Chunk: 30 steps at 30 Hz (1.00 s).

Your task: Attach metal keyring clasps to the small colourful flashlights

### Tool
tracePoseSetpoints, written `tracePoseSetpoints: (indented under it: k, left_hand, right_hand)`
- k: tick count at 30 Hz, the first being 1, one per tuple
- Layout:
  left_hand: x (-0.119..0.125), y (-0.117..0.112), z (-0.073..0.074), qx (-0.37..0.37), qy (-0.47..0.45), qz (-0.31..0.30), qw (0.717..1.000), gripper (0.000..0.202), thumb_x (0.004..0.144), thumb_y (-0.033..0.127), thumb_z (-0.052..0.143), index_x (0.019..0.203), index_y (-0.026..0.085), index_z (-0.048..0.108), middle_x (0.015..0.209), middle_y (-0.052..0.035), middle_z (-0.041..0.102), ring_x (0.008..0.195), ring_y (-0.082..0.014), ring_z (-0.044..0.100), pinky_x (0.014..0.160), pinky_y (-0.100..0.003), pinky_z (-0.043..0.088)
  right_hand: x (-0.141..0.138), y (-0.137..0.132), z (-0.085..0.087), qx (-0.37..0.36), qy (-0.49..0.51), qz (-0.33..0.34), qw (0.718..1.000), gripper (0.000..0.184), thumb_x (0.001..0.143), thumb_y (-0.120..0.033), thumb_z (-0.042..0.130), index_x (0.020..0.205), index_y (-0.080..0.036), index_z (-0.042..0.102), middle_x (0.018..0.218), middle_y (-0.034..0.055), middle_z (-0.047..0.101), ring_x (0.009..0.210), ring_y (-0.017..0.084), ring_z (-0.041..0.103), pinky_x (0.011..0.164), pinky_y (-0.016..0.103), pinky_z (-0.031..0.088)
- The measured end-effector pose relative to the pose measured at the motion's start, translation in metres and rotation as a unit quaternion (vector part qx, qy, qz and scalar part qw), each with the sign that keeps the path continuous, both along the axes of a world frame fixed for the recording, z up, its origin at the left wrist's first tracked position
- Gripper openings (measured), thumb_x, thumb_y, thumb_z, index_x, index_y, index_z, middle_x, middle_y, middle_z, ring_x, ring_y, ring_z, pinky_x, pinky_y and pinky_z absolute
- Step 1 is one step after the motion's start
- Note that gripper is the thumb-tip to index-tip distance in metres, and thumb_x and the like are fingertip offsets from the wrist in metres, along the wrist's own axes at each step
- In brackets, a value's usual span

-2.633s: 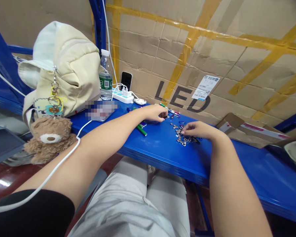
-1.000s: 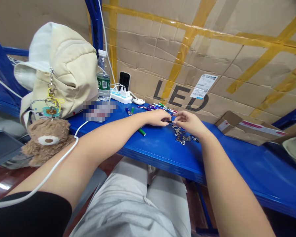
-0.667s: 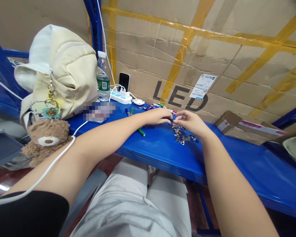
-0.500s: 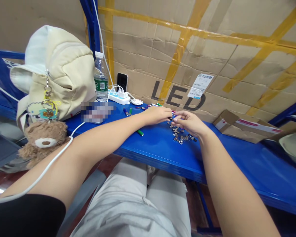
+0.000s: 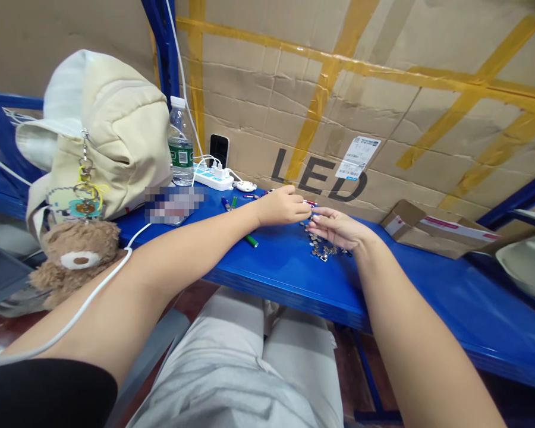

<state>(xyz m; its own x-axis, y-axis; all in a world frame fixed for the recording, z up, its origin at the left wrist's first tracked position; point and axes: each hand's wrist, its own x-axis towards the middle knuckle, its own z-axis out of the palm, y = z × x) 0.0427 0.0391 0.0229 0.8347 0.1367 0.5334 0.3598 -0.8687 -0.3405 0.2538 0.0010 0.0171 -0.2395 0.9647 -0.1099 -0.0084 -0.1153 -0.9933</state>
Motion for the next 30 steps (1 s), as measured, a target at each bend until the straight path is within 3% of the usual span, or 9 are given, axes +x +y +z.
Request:
tracePoseSetpoints:
  k: [5,9,13,16,23,30]
  left_hand:
    - [0.001,0.008,-0.001,-0.032,-0.022,0.018,0.999,0.032,0.097,0.029,0.034,0.1,0.023,0.065,0.099,-0.0073,0.068,0.09,-0.0165,0.059,0.078,-0.033,0.036]
    - [0.003,0.022,-0.007,-0.147,-0.033,0.006,0.989,0.023,0.091,0.03,0.049,0.102,0.019,0.066,0.103,-0.0076,0.068,0.093,-0.0175,0.061,0.078,-0.028,0.04]
    - [0.001,0.028,-0.008,-0.255,-0.039,-0.006,0.966,0.022,0.089,0.029,0.052,0.098,0.016,0.068,0.096,-0.007,0.07,0.088,-0.0168,0.061,0.077,-0.027,0.041]
    - [0.0,0.028,-0.008,-0.293,-0.053,0.006,0.955,0.025,0.088,0.031,0.053,0.098,0.015,0.068,0.094,-0.0071,0.07,0.084,-0.0162,0.061,0.073,-0.026,0.041]
    - [0.004,0.02,-0.006,-0.235,-0.071,-0.007,0.969,0.021,0.088,0.03,0.055,0.092,0.015,0.069,0.088,-0.0066,0.069,0.082,-0.0163,0.06,0.072,-0.026,0.04]
    - [0.016,0.011,-0.004,-0.203,-0.135,0.028,0.969,0.023,0.089,0.032,0.053,0.096,0.016,0.068,0.095,-0.0071,0.069,0.09,-0.0179,0.061,0.078,-0.028,0.042]
  right_hand:
    - [-0.006,0.0,0.0,0.028,-0.001,-0.033,0.999,0.022,0.073,-0.014,0.073,0.091,-0.022,0.063,0.073,-0.0034,0.068,0.071,0.008,0.068,0.086,0.026,0.057]
    - [-0.011,0.004,-0.002,0.103,-0.086,-0.064,0.989,0.015,0.077,-0.026,0.072,0.084,-0.02,0.061,0.072,-0.0001,0.068,0.069,0.012,0.068,0.079,0.031,0.058]
    - [-0.013,0.005,-0.003,0.208,-0.221,-0.056,0.951,0.025,0.074,-0.039,0.073,0.084,-0.018,0.063,0.072,0.0027,0.069,0.068,0.015,0.067,0.076,0.035,0.058]
    - [-0.012,0.005,-0.003,0.234,-0.237,-0.054,0.941,0.034,0.068,-0.046,0.076,0.082,-0.017,0.065,0.07,0.004,0.07,0.068,0.017,0.067,0.075,0.034,0.057]
    - [-0.01,0.004,-0.005,0.235,-0.169,-0.067,0.955,0.047,0.056,-0.059,0.078,0.074,-0.017,0.066,0.068,0.0045,0.07,0.064,0.015,0.066,0.068,0.03,0.055]
    - [-0.007,0.003,0.005,0.261,-0.184,-0.094,0.943,0.049,0.061,-0.058,0.075,0.083,-0.016,0.066,0.075,0.0065,0.07,0.067,0.015,0.064,0.067,0.03,0.054]
